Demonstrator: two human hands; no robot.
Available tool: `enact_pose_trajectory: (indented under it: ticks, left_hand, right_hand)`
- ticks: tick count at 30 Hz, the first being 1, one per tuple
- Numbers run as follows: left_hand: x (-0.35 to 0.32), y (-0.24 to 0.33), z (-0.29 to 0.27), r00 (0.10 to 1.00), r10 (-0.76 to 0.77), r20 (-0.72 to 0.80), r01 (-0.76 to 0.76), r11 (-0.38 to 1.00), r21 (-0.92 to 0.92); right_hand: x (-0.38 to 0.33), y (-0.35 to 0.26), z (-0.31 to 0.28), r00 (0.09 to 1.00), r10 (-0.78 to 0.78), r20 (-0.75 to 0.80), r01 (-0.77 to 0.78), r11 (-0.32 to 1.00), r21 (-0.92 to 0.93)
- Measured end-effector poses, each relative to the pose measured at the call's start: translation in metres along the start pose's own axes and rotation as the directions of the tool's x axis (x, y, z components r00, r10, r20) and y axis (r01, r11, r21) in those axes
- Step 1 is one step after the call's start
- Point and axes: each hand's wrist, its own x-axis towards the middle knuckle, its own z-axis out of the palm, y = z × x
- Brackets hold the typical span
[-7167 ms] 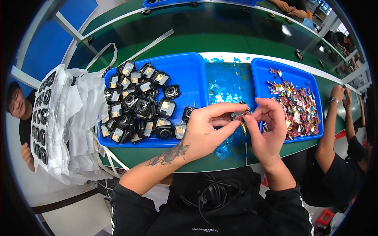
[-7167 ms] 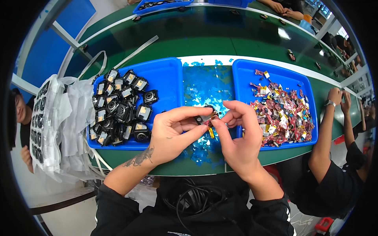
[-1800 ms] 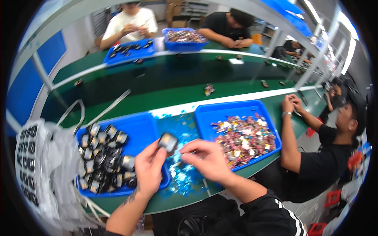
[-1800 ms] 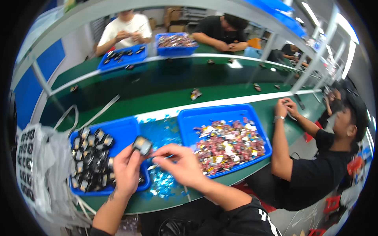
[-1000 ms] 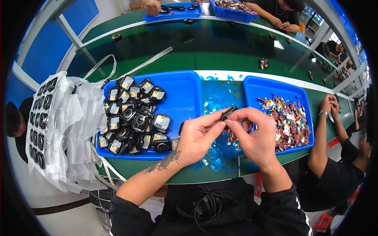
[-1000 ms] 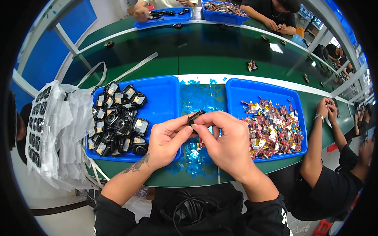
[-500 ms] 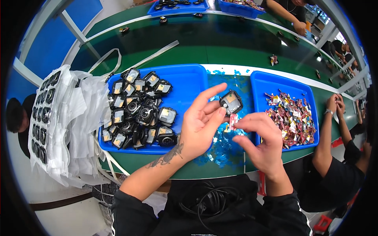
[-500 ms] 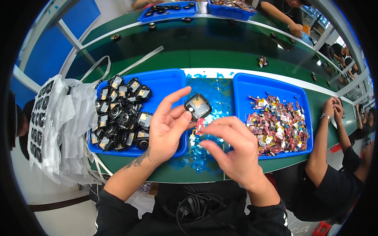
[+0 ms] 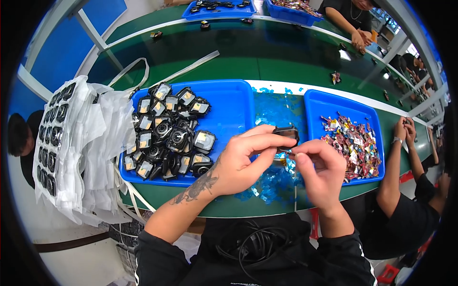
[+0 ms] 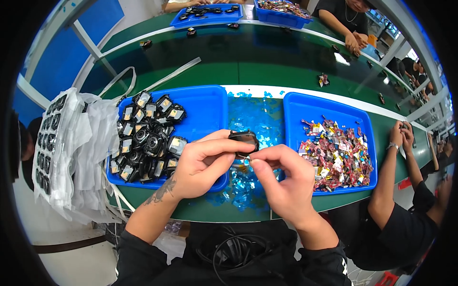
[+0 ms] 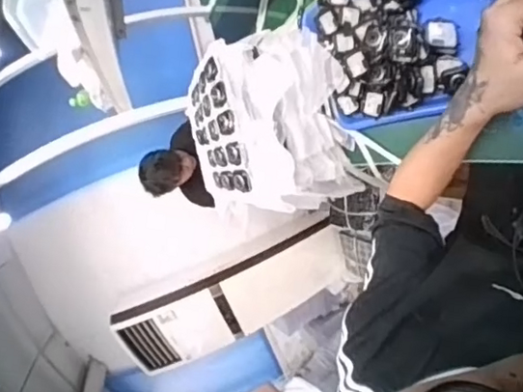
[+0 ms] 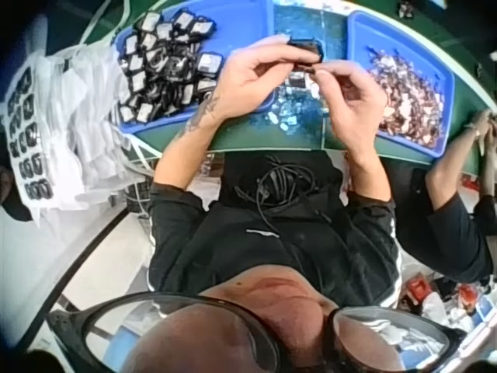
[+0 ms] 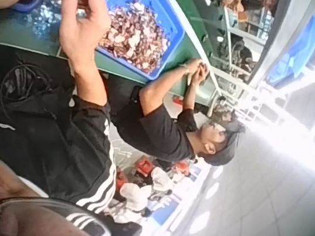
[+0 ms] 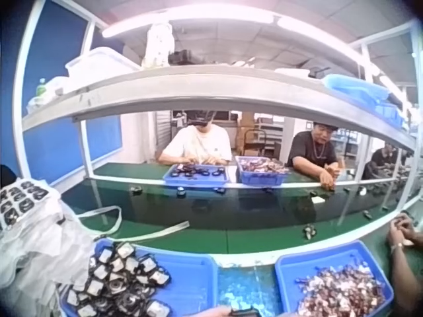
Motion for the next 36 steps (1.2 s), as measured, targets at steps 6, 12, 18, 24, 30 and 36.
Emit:
enact_pose_trajectory:
  ticks: [6, 12, 18, 24, 30, 36]
  left_hand:
    - [0.002, 0.007, -0.003, 0.985, -0.167, 0.035, 0.168, 0.986, -0.010]
    - [0.004, 0.008, -0.011, 0.965, -0.195, 0.174, 0.213, 0.973, -0.092]
    - [0.002, 0.007, -0.001, 0.981, -0.193, 0.016, 0.192, 0.981, 0.031]
    - [0.001, 0.003, 0.005, 0.943, -0.332, -0.014, 0.332, 0.943, -0.016]
    - [0.000, 0.001, 0.015, 0.968, -0.249, -0.029, 0.232, 0.935, -0.267]
    - [0.001, -0.001, 0.021, 0.960, -0.275, -0.058, 0.223, 0.871, -0.438]
  right_hand:
    - [0.005, 0.005, -0.012, 0.938, 0.298, 0.179, -0.346, 0.838, 0.422]
    - [0.015, 0.004, -0.028, 0.818, 0.373, 0.437, -0.534, 0.776, 0.337]
    - [0.008, 0.005, -0.019, 0.904, 0.323, 0.281, -0.387, 0.897, 0.213]
    - [-0.001, 0.009, -0.003, 0.974, 0.209, 0.084, -0.223, 0.946, 0.235]
    - [0.001, 0.018, 0.007, 0.989, 0.086, -0.117, -0.075, 0.992, 0.098]
    - [-0.001, 0.024, 0.013, 0.970, 0.005, -0.243, 0.029, 0.990, 0.136]
